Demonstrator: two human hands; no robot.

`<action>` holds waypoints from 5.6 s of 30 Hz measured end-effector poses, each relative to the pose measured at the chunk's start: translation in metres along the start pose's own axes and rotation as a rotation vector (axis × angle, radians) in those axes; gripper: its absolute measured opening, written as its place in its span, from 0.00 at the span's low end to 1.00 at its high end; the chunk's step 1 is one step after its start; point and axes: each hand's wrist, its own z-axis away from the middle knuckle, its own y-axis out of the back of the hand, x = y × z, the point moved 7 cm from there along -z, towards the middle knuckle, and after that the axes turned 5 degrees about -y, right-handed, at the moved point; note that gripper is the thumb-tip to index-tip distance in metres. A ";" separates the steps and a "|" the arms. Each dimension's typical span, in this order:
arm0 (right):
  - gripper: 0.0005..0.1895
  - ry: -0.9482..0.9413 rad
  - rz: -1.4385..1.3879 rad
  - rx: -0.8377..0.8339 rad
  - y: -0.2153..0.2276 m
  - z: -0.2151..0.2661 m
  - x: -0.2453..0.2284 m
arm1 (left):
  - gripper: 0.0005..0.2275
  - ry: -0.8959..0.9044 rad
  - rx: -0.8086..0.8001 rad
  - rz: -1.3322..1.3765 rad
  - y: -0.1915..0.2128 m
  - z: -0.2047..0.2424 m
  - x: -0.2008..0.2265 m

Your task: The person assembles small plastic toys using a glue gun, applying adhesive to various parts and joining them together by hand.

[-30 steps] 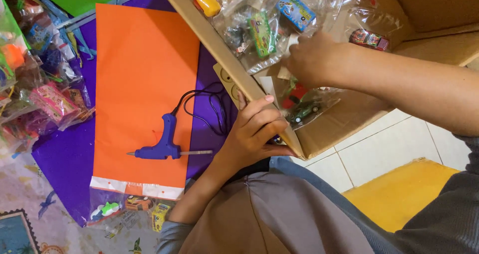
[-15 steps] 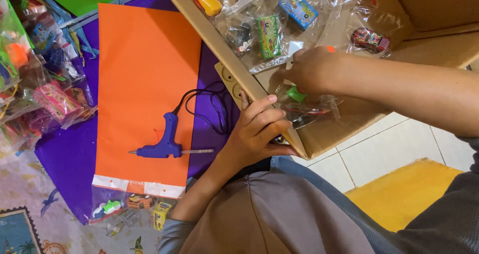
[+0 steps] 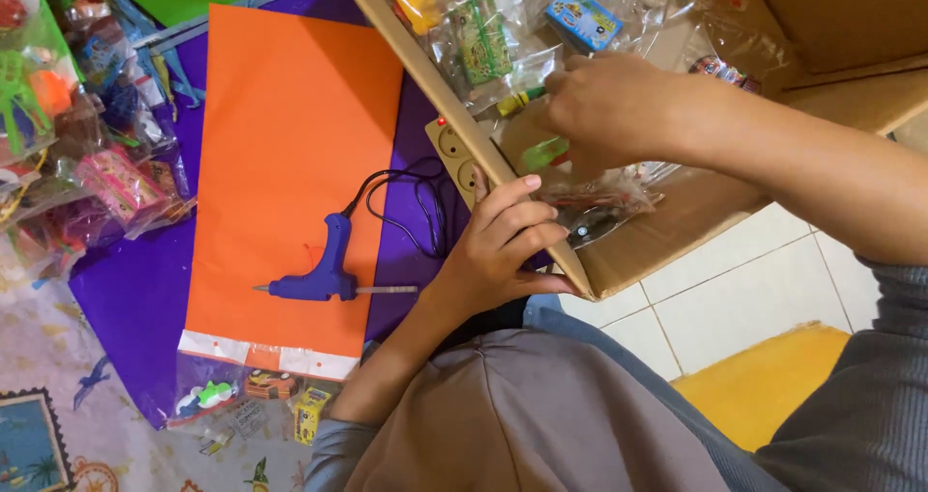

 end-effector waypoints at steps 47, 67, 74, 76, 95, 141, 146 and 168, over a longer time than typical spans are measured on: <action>0.07 0.136 -0.817 0.613 0.125 0.105 -0.173 | 0.15 0.545 0.613 0.852 0.101 0.119 0.022; 0.18 0.254 -1.288 0.647 0.057 -0.021 -0.242 | 0.16 0.719 0.883 0.360 0.139 0.222 -0.012; 0.08 0.314 -1.171 0.462 0.038 -0.036 -0.269 | 0.20 0.672 0.996 0.464 0.142 0.244 -0.011; 0.07 0.326 -1.132 0.449 0.035 -0.040 -0.278 | 0.22 0.680 0.976 0.379 0.141 0.252 -0.012; 0.22 0.492 -0.450 0.544 0.037 -0.078 -0.322 | 0.17 0.857 1.370 0.352 0.213 0.422 0.019; 0.13 0.584 -0.803 0.293 0.031 -0.183 -0.401 | 0.12 0.955 1.432 0.064 0.238 0.470 0.016; 0.12 0.556 -0.690 0.318 0.042 -0.185 -0.413 | 0.13 1.011 1.414 0.009 0.245 0.468 0.020; 0.10 0.500 -0.586 0.248 0.034 -0.206 -0.417 | 0.14 1.063 1.331 -0.096 0.248 0.461 0.007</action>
